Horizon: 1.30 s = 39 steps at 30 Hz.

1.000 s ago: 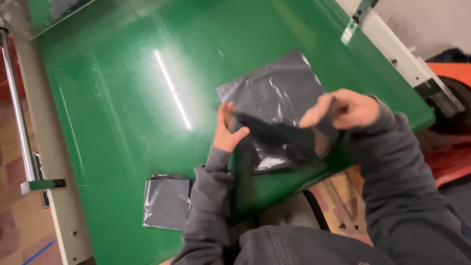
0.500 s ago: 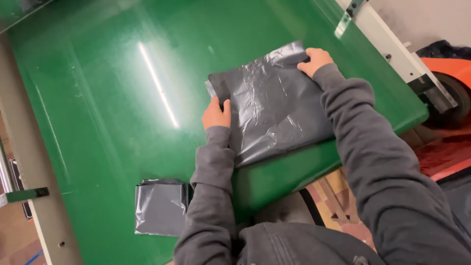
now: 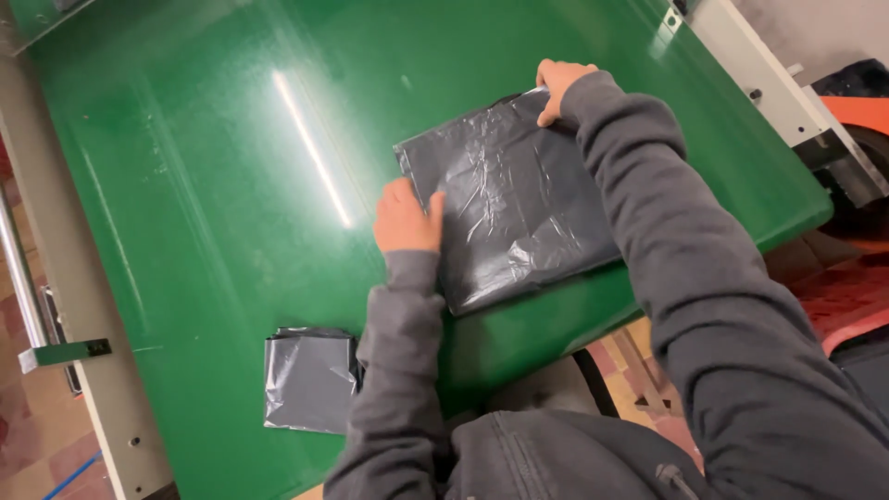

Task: Folding grey plastic bags and placing them into a red storage crate.

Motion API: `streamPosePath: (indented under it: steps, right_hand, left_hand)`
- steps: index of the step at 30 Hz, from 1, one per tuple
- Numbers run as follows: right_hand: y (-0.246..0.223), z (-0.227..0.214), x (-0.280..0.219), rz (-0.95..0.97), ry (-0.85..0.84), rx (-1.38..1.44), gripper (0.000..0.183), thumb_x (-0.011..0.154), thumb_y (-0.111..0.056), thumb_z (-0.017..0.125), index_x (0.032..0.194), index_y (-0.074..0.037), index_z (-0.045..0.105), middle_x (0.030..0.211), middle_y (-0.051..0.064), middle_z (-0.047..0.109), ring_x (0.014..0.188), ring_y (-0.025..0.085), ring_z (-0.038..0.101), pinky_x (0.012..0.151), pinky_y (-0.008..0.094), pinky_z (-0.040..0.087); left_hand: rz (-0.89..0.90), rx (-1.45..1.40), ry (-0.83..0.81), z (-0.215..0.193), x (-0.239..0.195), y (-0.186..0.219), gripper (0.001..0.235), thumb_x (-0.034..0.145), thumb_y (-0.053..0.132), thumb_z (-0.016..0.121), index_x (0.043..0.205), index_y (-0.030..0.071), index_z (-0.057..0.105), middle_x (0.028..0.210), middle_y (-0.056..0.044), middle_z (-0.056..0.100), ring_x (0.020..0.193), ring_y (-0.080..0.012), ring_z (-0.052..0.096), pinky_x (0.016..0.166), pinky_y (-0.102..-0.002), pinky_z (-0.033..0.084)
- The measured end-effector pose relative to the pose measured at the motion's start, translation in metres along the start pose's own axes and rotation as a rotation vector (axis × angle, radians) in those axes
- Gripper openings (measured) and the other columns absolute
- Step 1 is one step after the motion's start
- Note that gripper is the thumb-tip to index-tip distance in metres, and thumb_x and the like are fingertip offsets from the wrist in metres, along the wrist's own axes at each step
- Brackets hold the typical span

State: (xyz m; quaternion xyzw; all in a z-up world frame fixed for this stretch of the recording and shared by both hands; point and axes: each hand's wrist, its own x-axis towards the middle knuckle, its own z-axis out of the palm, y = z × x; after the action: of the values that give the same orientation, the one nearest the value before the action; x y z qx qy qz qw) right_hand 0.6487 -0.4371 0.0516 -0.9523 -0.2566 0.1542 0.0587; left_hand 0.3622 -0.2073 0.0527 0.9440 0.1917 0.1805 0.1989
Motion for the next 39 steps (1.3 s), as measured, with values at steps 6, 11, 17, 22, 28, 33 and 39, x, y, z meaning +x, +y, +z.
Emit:
streamPosePath:
  steps: [6, 11, 17, 22, 28, 33, 39]
  right_hand:
    - [-0.017, -0.001, -0.025, -0.072, -0.034, -0.096, 0.053, 0.075, -0.028, 0.078, 0.126, -0.016, 0.071, 0.124, 0.007, 0.067, 0.113, 0.034, 0.057, 0.100, 0.050, 0.046]
    - [-0.058, -0.034, -0.182, -0.549, 0.683, 0.238, 0.034, 0.073, 0.000, 0.073, 0.105, -0.009, 0.067, 0.103, 0.003, 0.072, 0.091, 0.027, 0.060, 0.093, 0.039, 0.039]
    - [-0.011, 0.064, -0.261, -0.362, 0.774, -0.049, 0.027, 0.072, -0.014, 0.066, 0.091, -0.032, 0.072, 0.096, -0.015, 0.063, 0.110, 0.014, 0.054, 0.101, 0.033, 0.038]
    - [-0.026, 0.060, -0.285, -0.437, 0.736, -0.191, 0.035, 0.072, -0.013, 0.063, 0.106, -0.016, 0.071, 0.122, 0.002, 0.064, 0.136, 0.030, 0.047, 0.116, 0.047, 0.035]
    - [-0.112, 0.111, -0.286, -0.702, 0.578, -0.126, 0.060, 0.080, -0.014, 0.051, 0.138, 0.000, 0.054, 0.145, 0.020, 0.053, 0.144, 0.042, 0.042, 0.120, 0.055, 0.030]
    - [-0.122, 0.146, -0.320, -0.763, 0.554, 0.065, 0.072, 0.079, -0.024, 0.071, 0.145, 0.001, 0.054, 0.151, 0.022, 0.053, 0.144, 0.038, 0.048, 0.124, 0.052, 0.032]
    - [-0.096, 0.165, -0.358, -0.464, 0.266, 0.806, 0.059, 0.077, 0.008, 0.047, 0.123, -0.016, 0.076, 0.131, 0.005, 0.073, 0.126, 0.029, 0.065, 0.118, 0.050, 0.043]
  left_hand:
    - [0.170, -0.727, -0.346, -0.017, -0.034, 0.070, 0.040, 0.091, 0.034, 0.067, 0.119, 0.006, 0.062, 0.108, -0.007, 0.071, 0.100, -0.0221, 0.069, 0.090, -0.033, 0.053]
    - [-0.830, -2.087, -0.725, 0.059, -0.036, -0.010, 0.127, 0.072, 0.096, 0.026, 0.151, -0.003, 0.036, 0.157, -0.026, 0.044, 0.142, -0.0379, 0.048, 0.088, -0.044, 0.054]
    - [-0.904, -1.571, -0.503, 0.022, -0.064, -0.028, 0.091, 0.094, 0.082, 0.043, 0.158, 0.017, 0.042, 0.164, -0.004, 0.038, 0.152, -0.0237, 0.035, 0.130, -0.043, 0.022]
    - [-0.102, -0.545, -0.040, -0.015, -0.122, -0.015, 0.083, 0.082, 0.052, 0.082, 0.145, 0.008, 0.048, 0.140, -0.015, 0.058, 0.122, -0.0308, 0.059, 0.107, -0.044, 0.047]
    - [0.803, 0.216, 0.277, 0.008, -0.140, -0.006, 0.025, 0.090, 0.042, 0.062, 0.103, 0.021, 0.062, 0.103, -0.001, 0.052, 0.099, -0.0258, 0.050, 0.081, -0.044, 0.040]
    - [0.854, 0.191, -0.186, 0.001, -0.146, 0.017, 0.045, 0.085, 0.031, 0.044, 0.112, 0.002, 0.066, 0.057, 0.000, 0.062, 0.045, -0.0233, 0.063, 0.039, -0.046, 0.041]
    - [-0.233, -0.699, -1.331, 0.014, -0.064, 0.021, 0.064, 0.092, 0.061, 0.038, 0.089, 0.010, 0.076, 0.096, -0.013, 0.080, 0.092, -0.0248, 0.080, 0.086, -0.039, 0.060]
